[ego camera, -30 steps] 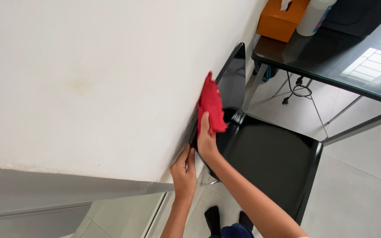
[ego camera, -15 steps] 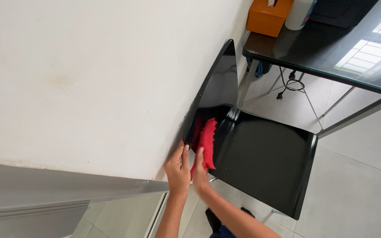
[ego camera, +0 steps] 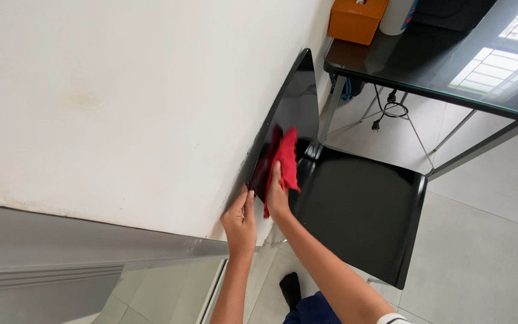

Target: The person wipes the surface and back of a black chair with a red cloth and then cleans the top of a black briefcase using the same cloth.

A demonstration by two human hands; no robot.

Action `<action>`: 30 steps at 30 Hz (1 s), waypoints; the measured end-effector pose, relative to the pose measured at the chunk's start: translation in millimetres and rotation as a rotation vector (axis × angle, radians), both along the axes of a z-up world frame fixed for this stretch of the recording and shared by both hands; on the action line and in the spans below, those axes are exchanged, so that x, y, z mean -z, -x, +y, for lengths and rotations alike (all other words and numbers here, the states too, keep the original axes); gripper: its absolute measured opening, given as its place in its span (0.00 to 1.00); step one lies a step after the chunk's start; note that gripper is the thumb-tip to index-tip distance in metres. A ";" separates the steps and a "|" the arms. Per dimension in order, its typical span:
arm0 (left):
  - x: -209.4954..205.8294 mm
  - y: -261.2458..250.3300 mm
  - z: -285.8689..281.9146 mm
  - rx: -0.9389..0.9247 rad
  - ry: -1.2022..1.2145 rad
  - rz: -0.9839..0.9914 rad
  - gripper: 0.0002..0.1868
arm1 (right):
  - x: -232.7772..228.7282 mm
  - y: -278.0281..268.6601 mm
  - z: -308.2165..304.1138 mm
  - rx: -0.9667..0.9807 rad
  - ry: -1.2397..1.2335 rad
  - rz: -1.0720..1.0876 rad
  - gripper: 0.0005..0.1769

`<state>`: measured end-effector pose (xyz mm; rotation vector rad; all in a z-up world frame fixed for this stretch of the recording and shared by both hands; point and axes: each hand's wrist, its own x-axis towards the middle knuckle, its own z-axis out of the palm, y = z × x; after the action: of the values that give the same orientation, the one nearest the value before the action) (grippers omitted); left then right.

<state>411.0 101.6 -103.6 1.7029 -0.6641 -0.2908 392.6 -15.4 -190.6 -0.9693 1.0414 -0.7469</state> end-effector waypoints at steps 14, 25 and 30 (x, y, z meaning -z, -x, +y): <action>1.2 0.0 7.4 0.090 0.099 0.238 0.23 | -56.0 -25.6 -27.6 -0.002 0.317 -0.134 0.40; -26.0 38.9 3.0 0.060 0.082 -0.483 0.29 | 78.9 78.1 78.7 -0.337 -0.118 0.202 0.37; -31.7 14.0 -30.7 -0.070 0.057 -0.920 0.28 | 24.4 81.7 79.3 -0.465 -0.056 -0.017 0.27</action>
<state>396.9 70.9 -72.0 1.7588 -1.2498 0.6021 310.9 63.8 -215.1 -1.1021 0.7753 -0.3384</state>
